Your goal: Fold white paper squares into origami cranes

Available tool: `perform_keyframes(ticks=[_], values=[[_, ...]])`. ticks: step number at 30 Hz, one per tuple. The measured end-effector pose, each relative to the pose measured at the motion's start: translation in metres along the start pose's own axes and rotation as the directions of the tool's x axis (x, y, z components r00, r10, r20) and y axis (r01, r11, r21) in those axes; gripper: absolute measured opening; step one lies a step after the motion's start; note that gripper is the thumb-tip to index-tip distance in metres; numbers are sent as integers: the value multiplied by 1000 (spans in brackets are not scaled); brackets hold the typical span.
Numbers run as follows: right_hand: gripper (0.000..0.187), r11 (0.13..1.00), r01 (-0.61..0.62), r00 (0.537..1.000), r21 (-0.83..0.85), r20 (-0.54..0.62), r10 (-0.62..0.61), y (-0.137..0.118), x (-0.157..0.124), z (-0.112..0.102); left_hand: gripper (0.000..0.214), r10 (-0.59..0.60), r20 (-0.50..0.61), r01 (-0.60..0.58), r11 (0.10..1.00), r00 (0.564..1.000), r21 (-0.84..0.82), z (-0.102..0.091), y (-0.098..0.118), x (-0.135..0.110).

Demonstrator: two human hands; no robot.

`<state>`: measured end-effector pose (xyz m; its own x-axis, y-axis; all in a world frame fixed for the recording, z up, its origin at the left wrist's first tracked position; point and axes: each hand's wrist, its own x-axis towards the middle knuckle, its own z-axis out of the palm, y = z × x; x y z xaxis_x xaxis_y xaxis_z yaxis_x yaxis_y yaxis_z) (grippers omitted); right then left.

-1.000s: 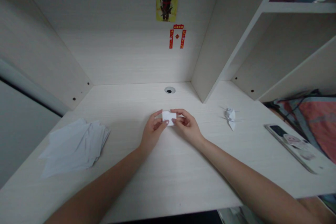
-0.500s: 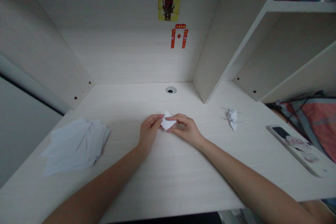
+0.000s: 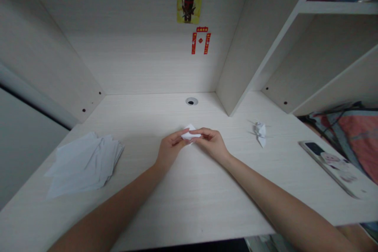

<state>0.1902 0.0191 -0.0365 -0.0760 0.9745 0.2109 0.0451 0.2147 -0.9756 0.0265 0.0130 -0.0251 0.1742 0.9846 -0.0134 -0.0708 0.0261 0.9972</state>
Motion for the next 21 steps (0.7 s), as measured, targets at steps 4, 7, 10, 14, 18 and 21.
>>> perform_keyframes(ticks=[4, 7, 10, 14, 18, 21], values=[[19, 998, -28, 999, 50, -23, 29, 0, -1, 1, 29, -10, -72, 11, 1000, 997, 21, 1, 2, -1], [19, 997, -37, 999, 62, -17, 38, 0, -2, 2, 22, 6, -99, -2, 999, 995, 45, 0, 2, 1], [24, 998, -35, 999, 61, 21, 34, 1, -1, 1, 22, 7, -127, -4, 1000, 992, 18, -3, 1, 3], [21, 999, -18, 1000, 28, 21, 17, 3, -1, 0, 20, -3, -97, 2, 1000, 995, -14, -4, 0, 5], [17, 1000, 26, 999, -11, -28, -26, 2, -1, 1, 19, 29, -103, -31, 999, 994, -18, -1, 1, 4], [17, 1000, 15, 1000, 16, -25, -14, 1, -2, 3, 20, 17, -147, -19, 1000, 989, -12, -1, 1, 4]])
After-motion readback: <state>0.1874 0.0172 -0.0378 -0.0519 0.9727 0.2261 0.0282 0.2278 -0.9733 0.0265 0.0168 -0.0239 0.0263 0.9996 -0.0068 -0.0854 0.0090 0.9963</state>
